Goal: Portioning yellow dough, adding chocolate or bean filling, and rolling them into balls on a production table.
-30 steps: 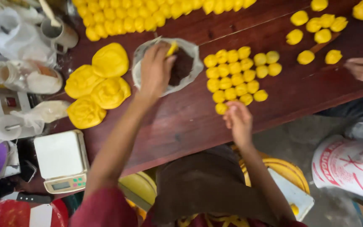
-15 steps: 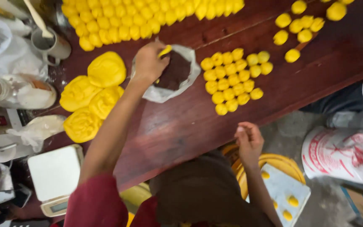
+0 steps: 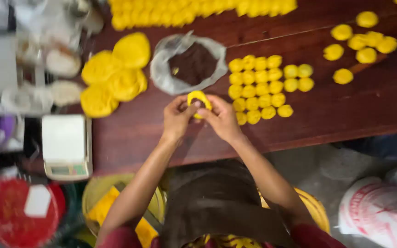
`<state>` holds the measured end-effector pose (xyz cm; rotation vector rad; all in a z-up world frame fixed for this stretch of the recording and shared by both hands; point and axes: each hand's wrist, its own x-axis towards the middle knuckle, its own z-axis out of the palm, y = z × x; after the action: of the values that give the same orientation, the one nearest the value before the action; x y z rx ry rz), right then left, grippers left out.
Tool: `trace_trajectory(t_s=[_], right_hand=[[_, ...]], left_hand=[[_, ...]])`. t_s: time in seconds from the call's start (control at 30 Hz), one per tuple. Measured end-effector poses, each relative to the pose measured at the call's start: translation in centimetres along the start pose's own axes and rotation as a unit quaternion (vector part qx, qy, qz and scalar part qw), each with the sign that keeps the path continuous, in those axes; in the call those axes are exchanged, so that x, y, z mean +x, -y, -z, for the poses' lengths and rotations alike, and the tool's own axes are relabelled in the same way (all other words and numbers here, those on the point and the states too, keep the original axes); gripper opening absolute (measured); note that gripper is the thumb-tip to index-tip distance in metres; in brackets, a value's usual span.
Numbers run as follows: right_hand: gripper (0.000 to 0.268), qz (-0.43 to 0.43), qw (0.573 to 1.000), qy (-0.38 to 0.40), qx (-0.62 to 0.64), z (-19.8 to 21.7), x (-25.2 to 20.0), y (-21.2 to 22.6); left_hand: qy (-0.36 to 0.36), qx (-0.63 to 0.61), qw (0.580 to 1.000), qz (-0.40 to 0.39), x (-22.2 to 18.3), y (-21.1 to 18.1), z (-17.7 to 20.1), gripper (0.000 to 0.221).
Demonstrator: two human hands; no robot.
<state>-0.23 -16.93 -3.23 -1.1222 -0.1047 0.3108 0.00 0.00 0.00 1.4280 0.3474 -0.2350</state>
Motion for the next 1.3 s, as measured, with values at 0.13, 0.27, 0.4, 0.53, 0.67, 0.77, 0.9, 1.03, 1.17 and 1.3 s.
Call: trace_trajectory(t_s=[0.13,0.27,0.4,0.53,0.67,0.77,0.9,1.03,1.17,1.3], right_hand=[[0.035,0.098,0.979,-0.003,-0.180,-2.1,-0.5,-0.1],[0.046,-0.010,0.989,-0.014,-0.145,-2.6,-1.6,0.0],[0.041,-0.066,0.978,-0.104,-0.167,-5.5,-1.6,-3.2],[0.032,-0.094,0.968,-0.203,-0.119,-6.4,-3.3,-1.1],[0.035,-0.124,0.970,-0.185,0.098,-8.4,-6.1,0.1],[0.043,-0.098,0.972,-0.064,0.206,-9.2,-6.6,3.7],[0.045,-0.051,0.977,0.007,0.207,-5.8,-8.9,2.4],[0.027,0.109,0.993,-0.046,-0.001,-2.9,-10.2,3.1],[0.018,0.212,0.967,-0.018,-0.139,-1.2,-11.4,8.1],[0.026,0.174,0.967,0.014,-0.186,-0.3,-11.7,11.2]], left_hand=[[0.066,-0.100,0.992,0.038,-1.8,-2.1,1.7,0.032],[0.116,-0.050,0.991,0.035,-0.4,0.8,5.2,0.028],[0.122,0.049,0.991,0.003,-1.2,2.2,6.5,0.024],[0.186,0.072,0.978,-0.053,-3.7,-2.2,7.3,0.054],[0.214,0.175,0.887,-0.369,-4.3,-6.1,6.7,0.084],[0.250,0.129,0.897,-0.342,-3.3,-3.5,5.7,0.057],[0.235,0.148,0.882,-0.380,-5.2,-4.2,2.3,0.041],[0.196,0.109,0.888,-0.402,-8.5,-5.2,-3.4,0.038],[0.171,0.184,0.895,-0.369,-10.1,-5.2,-6.8,0.052],[0.150,0.230,0.937,-0.214,-11.3,-3.2,-4.9,0.046]])
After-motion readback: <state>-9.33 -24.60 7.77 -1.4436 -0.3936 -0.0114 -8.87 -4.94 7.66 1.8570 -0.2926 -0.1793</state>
